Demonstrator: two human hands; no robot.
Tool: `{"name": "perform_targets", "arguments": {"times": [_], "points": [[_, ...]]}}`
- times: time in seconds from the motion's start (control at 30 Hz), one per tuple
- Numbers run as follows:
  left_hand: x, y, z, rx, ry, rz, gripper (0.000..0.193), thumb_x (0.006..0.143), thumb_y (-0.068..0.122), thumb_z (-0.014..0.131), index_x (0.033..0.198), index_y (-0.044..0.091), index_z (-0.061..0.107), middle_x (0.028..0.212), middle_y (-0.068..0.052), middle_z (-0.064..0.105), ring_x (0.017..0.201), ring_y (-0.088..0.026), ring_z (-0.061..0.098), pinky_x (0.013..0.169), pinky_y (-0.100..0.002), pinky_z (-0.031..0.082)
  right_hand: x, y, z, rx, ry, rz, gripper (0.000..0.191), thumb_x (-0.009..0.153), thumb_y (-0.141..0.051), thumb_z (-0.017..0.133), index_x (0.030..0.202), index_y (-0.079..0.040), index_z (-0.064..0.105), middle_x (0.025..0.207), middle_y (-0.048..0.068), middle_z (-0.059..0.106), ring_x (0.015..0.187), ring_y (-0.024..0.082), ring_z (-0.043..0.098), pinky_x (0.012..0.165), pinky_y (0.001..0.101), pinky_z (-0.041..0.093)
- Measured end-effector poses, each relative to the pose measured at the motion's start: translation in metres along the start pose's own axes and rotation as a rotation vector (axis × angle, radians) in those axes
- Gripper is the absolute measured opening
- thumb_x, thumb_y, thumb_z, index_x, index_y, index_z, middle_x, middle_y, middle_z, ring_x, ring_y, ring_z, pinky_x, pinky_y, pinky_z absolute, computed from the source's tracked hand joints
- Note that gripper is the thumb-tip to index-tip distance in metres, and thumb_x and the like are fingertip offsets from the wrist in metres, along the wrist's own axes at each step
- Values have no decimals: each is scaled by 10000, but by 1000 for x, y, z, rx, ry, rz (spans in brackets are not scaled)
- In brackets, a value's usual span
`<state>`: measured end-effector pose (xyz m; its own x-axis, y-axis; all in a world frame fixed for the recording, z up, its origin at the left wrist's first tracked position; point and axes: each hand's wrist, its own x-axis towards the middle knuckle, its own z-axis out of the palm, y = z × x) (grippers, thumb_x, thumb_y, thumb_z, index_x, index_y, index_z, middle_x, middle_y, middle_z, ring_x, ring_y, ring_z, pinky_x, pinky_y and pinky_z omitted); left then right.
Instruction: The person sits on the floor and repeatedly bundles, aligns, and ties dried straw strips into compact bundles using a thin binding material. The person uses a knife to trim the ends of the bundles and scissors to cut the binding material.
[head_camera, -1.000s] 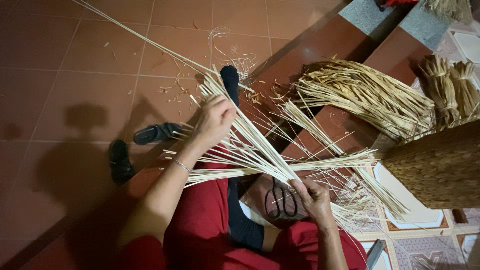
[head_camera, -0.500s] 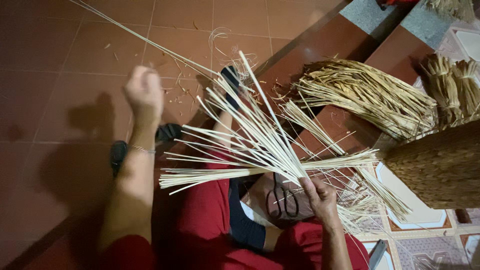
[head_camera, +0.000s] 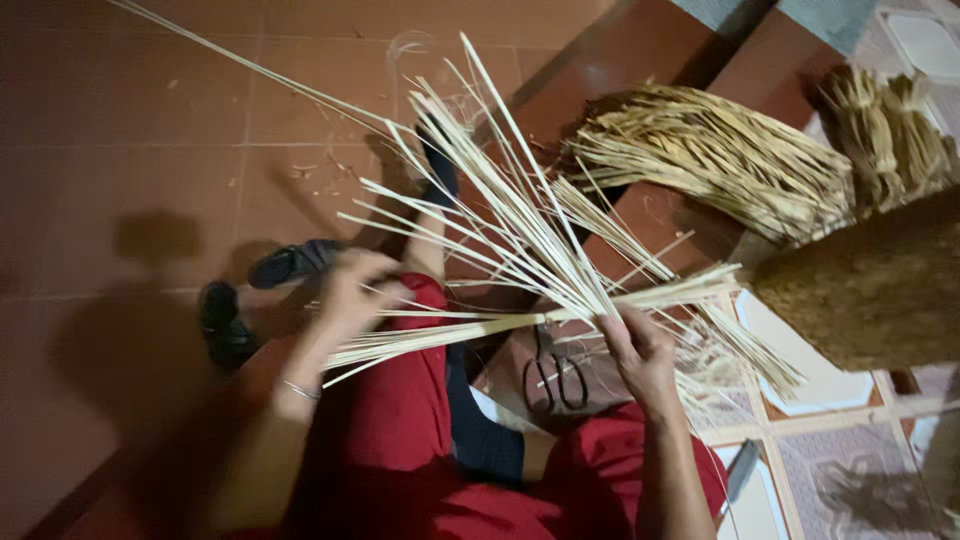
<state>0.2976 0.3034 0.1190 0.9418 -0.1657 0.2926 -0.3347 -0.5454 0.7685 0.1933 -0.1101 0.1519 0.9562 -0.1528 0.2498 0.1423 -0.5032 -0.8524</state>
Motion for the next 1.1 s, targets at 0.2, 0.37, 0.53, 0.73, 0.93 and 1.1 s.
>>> {"name": "perform_targets", "arguments": {"times": [0.2, 0.37, 0.53, 0.73, 0.93, 1.1], "points": [[-31, 106, 133, -1063, -646, -164, 990, 809, 519, 766, 1593, 118, 314, 1616, -76, 393, 1488, -201, 345, 1203, -478, 346, 2, -36, 18, -156, -114, 119, 106, 1036, -137, 617, 1063, -58, 683, 730, 42, 701, 553, 108, 618, 438, 303, 516], [-20, 149, 178, -1557, -407, -407, 758, 973, 604, 533, 1507, 70, 463, 1495, -120, 561, 1442, -246, 463, 1175, -452, 422, -8, -52, 43, -380, -116, -79, 182, 1016, -206, 651, 1141, -87, 709, 748, 111, 731, 623, 196, 694, 578, 382, 569], [-25, 140, 179, -1708, -319, -610, 669, 1117, 581, 413, 1435, -7, 440, 1440, -213, 358, 1404, -362, 281, 1182, -521, 266, -12, -75, 62, -645, 186, -263, 490, 942, -274, 739, 1319, 14, 613, 1295, 252, 605, 1171, 430, 577, 966, 545, 503], [-50, 155, 161, -1698, -266, -400, 891, 965, 727, 375, 1618, 129, 276, 1706, -74, 271, 1560, -246, 295, 1282, -452, 236, -11, -92, 102, -594, 34, -66, 739, 1019, -521, 497, 1579, -53, 384, 1666, 243, 244, 1558, 480, 169, 1212, 687, 148], [-52, 163, 142, -1774, -384, -453, 1149, 827, 885, 361, 1665, 139, 110, 1754, -101, 139, 1599, -311, 184, 1306, -516, 154, 4, -89, 103, -796, -45, -8, 822, 973, -667, 334, 1528, -61, 355, 1649, 229, 174, 1521, 480, 70, 1157, 690, 19], [-50, 157, 141, -1830, -438, -236, 1205, 782, 930, 341, 1682, 184, 50, 1763, -127, 91, 1628, -323, 135, 1306, -556, 193, -28, -104, 109, -864, -204, -107, 829, 1067, -663, 246, 1578, -36, 430, 1708, 247, 188, 1603, 454, 10, 1277, 651, -7]]}}
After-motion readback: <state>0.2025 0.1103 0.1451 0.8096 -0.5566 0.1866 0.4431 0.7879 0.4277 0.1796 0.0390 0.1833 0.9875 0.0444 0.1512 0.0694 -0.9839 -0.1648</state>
